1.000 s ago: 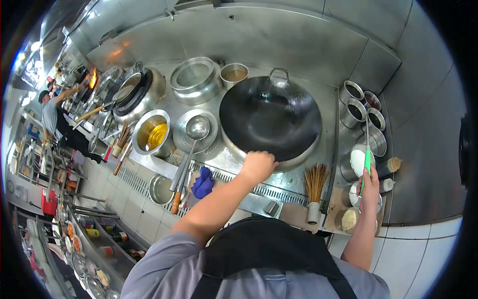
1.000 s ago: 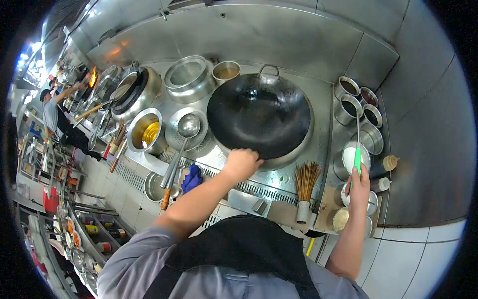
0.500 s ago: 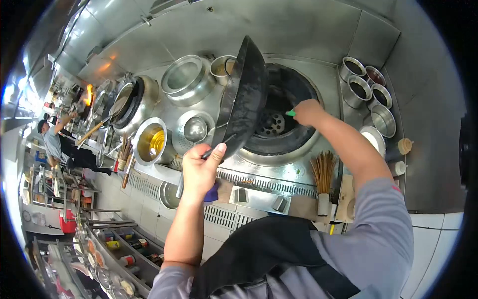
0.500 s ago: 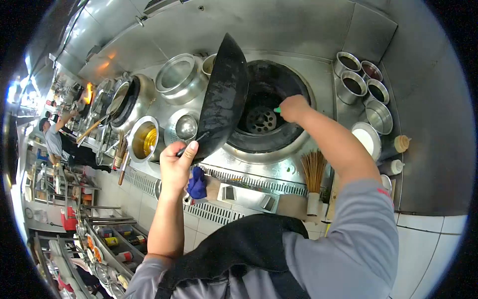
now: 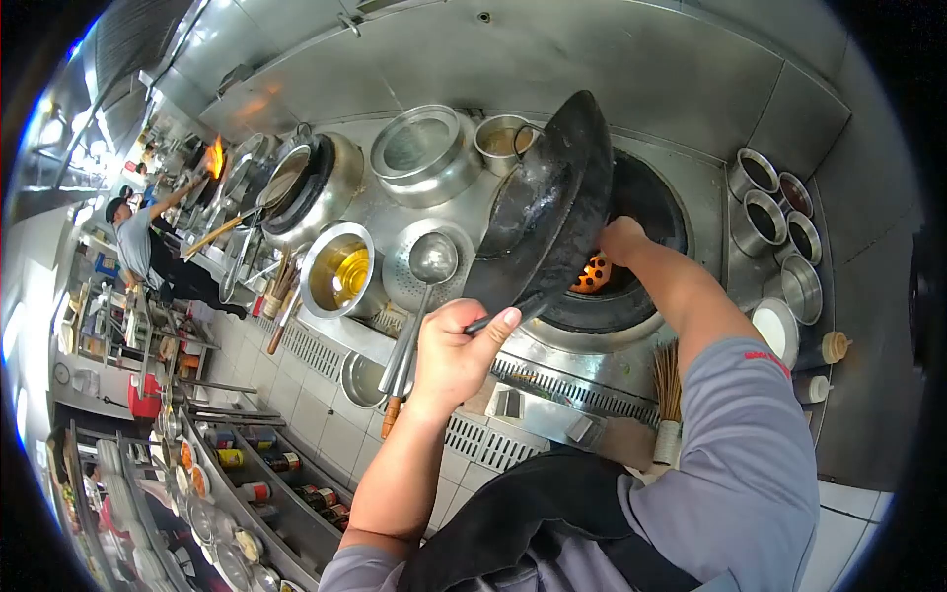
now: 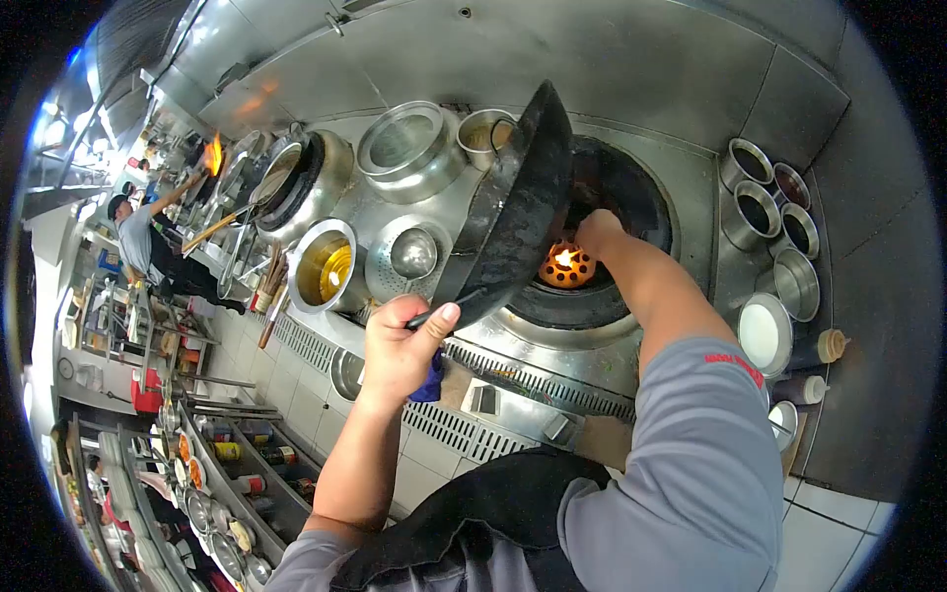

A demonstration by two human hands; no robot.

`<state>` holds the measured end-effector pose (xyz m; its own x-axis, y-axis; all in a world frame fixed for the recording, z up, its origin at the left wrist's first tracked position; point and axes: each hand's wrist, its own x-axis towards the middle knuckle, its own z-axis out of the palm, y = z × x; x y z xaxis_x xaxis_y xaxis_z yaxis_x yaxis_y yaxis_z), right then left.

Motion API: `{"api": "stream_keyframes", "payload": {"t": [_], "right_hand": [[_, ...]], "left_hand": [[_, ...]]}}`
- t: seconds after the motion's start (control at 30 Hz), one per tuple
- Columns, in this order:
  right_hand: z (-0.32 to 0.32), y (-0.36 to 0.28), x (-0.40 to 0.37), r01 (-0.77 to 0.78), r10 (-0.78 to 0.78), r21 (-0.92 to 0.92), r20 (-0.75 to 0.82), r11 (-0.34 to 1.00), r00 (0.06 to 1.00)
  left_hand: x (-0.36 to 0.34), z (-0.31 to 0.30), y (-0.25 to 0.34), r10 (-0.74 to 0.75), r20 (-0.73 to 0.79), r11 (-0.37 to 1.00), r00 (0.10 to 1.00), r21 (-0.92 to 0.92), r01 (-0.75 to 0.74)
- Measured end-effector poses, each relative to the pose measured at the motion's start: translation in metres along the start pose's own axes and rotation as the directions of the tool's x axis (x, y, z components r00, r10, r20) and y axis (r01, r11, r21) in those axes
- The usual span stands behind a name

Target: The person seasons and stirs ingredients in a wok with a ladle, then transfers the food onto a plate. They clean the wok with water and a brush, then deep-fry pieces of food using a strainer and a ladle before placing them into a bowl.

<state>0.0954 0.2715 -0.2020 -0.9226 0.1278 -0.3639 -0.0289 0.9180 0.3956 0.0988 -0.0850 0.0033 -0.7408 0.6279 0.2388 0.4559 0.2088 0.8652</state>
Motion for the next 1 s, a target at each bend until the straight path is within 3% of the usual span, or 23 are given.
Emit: {"api": "stream_keyframes", "payload": {"t": [0.1, 0.17, 0.27, 0.33, 0.37, 0.4, 0.43, 0.47, 0.5, 0.53, 0.57, 0.6, 0.7, 0.83, 0.9, 0.93, 0.97, 1.0], "right_hand": [[-0.028, 0.016, -0.024, -0.088, 0.078, 0.095, 0.104, 0.992, 0.991], [-0.018, 0.038, -0.039, -0.054, 0.048, 0.094, 0.068, 0.994, 0.997], [-0.038, 0.071, -0.084, -0.315, 0.345, 0.281, -0.065, 0.907, 0.936], [-0.073, 0.095, -0.155, -0.543, 0.614, 0.437, -0.028, 0.717, 0.789], [-0.06, 0.117, -0.186, -0.545, 0.656, 0.438, -0.15, 0.714, 0.74], [-0.071, 0.123, -0.22, -0.52, 0.713, 0.563, -0.188, 0.642, 0.675], [-0.097, 0.118, -0.254, -0.545, 0.78, 0.644, -0.131, 0.537, 0.612], [-0.137, 0.106, -0.282, -0.474, 0.779, 0.799, 0.01, 0.371, 0.627], [-0.064, 0.144, -0.298, -0.298, 0.723, 0.793, -0.242, 0.532, 0.647], [-0.082, 0.134, -0.314, -0.255, 0.718, 0.85, -0.188, 0.46, 0.67], [-0.057, 0.142, -0.319, -0.088, 0.683, 0.863, -0.327, 0.498, 0.653], [-0.014, 0.153, -0.316, -0.052, 0.662, 0.793, -0.468, 0.607, 0.585], [-0.06, 0.086, -0.3, 0.013, 0.69, 0.917, -0.31, 0.4, 0.655], [-0.106, -0.007, -0.25, 0.099, 0.569, 0.984, -0.165, 0.145, 0.805], [-0.12, -0.054, -0.226, 0.121, 0.446, 0.992, -0.118, 0.022, 0.887], [-0.126, -0.082, -0.213, 0.133, 0.367, 0.99, -0.106, -0.05, 0.924], [-0.132, -0.111, -0.199, 0.143, 0.27, 0.983, -0.107, -0.118, 0.957], [-0.137, -0.145, -0.187, 0.126, 0.148, 0.978, -0.102, -0.166, 0.984]], "left_hand": [[0.002, 0.001, 0.002, 0.008, 0.01, 1.0, 1.0, 0.029, -0.008], [0.005, 0.004, 0.009, 0.037, 0.021, 0.998, 0.999, 0.044, -0.038], [0.01, 0.007, 0.016, 0.073, 0.081, 0.985, 0.994, 0.148, -0.085], [0.01, 0.018, 0.011, 0.2, 0.142, 0.954, 0.969, 0.195, -0.226], [0.006, 0.025, 0.011, 0.241, 0.192, 0.925, 0.951, 0.251, -0.285], [-0.001, 0.037, 0.0, 0.378, 0.173, 0.875, 0.909, 0.255, -0.412], [-0.013, 0.05, -0.011, 0.359, 0.203, 0.869, 0.911, 0.283, -0.405], [-0.022, 0.061, -0.017, 0.301, 0.348, 0.816, 0.888, 0.389, -0.428], [-0.032, 0.068, -0.021, 0.251, 0.455, 0.765, 0.855, 0.447, -0.463], [-0.042, 0.08, -0.035, 0.346, 0.463, 0.731, 0.816, 0.412, -0.544], [-0.044, 0.089, -0.042, 0.366, 0.496, 0.704, 0.787, 0.406, -0.583], [-0.043, 0.095, -0.05, 0.359, 0.5, 0.681, 0.788, 0.438, -0.587], [-0.02, 0.11, -0.08, 0.36, 0.534, 0.629, 0.765, 0.467, -0.622], [-0.022, 0.106, -0.084, 0.406, 0.33, 0.728, 0.852, 0.447, -0.52], [-0.04, 0.093, -0.072, 0.43, 0.047, 0.895, 0.902, 0.107, -0.433], [-0.054, 0.075, -0.063, 0.319, 0.051, 0.945, 0.946, -0.099, -0.313], [-0.075, 0.05, -0.047, 0.088, 0.107, 0.952, 0.99, -0.301, -0.052], [-0.088, 0.043, -0.057, 0.021, 0.058, 0.955, 0.998, -0.297, -0.003]]}}
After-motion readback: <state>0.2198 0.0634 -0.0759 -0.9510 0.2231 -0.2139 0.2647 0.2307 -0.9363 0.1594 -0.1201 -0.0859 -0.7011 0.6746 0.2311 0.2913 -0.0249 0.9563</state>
